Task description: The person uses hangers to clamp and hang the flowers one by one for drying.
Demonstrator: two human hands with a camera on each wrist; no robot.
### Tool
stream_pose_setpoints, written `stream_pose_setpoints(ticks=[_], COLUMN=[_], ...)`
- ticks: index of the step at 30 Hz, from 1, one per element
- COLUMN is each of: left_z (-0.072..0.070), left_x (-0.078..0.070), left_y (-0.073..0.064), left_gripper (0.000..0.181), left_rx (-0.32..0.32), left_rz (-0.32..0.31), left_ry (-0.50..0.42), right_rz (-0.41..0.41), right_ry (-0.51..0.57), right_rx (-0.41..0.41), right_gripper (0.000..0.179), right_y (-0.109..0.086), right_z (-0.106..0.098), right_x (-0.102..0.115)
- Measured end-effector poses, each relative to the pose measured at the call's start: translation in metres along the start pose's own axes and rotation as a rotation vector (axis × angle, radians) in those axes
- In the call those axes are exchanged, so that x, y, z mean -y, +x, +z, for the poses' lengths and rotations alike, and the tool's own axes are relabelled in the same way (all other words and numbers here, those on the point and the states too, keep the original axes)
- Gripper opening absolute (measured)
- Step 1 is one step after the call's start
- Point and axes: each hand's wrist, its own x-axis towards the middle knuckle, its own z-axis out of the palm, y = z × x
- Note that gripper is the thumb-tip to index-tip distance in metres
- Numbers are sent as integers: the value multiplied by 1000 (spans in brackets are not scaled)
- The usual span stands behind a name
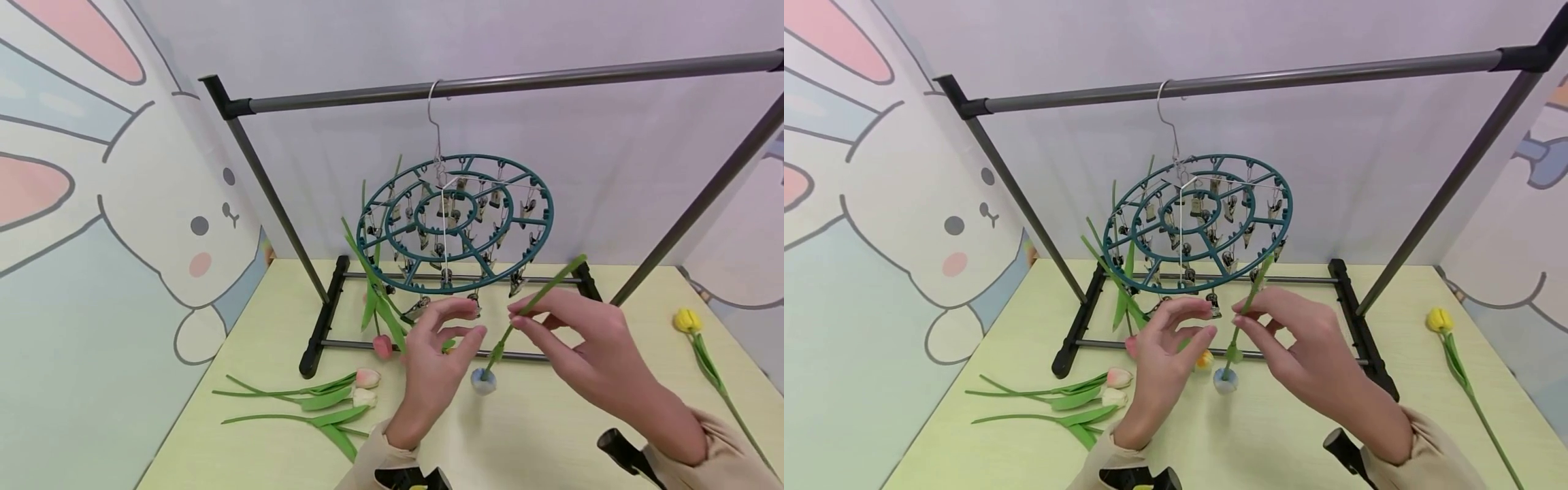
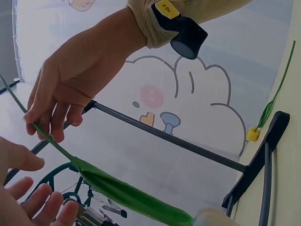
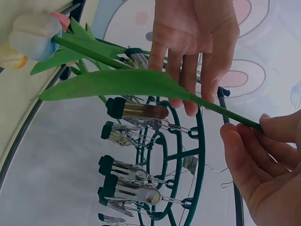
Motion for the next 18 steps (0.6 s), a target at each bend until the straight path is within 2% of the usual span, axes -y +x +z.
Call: stream_pose_setpoints(ticks=[2, 5, 8, 11, 14, 18], left_z=[0, 0, 0, 0, 0, -1], left_x=[-2, -4, -6, -8, -8, -6], left_y=[0, -3, -5, -7, -7, -9], left_gripper=[31, 30, 28, 28, 26, 23], left_rx=[18, 39, 53, 71, 84, 83], left_rz=[-5, -21, -22, -7, 0, 0], left_ry=[-6, -22, -33, -29, -12, 16], right_rz=[-13, -30, -42, -58, -56, -33], right_ry=[-9, 1, 17, 43, 76, 111], right_rx=[16, 35, 56, 63, 81, 114], right_gripper=[12, 16, 10, 18, 5, 24], right_y=[2, 3, 6, 7, 9, 11], right_z=[2, 6, 10, 14, 19, 23], right_x=[1, 1, 1, 1, 2, 4])
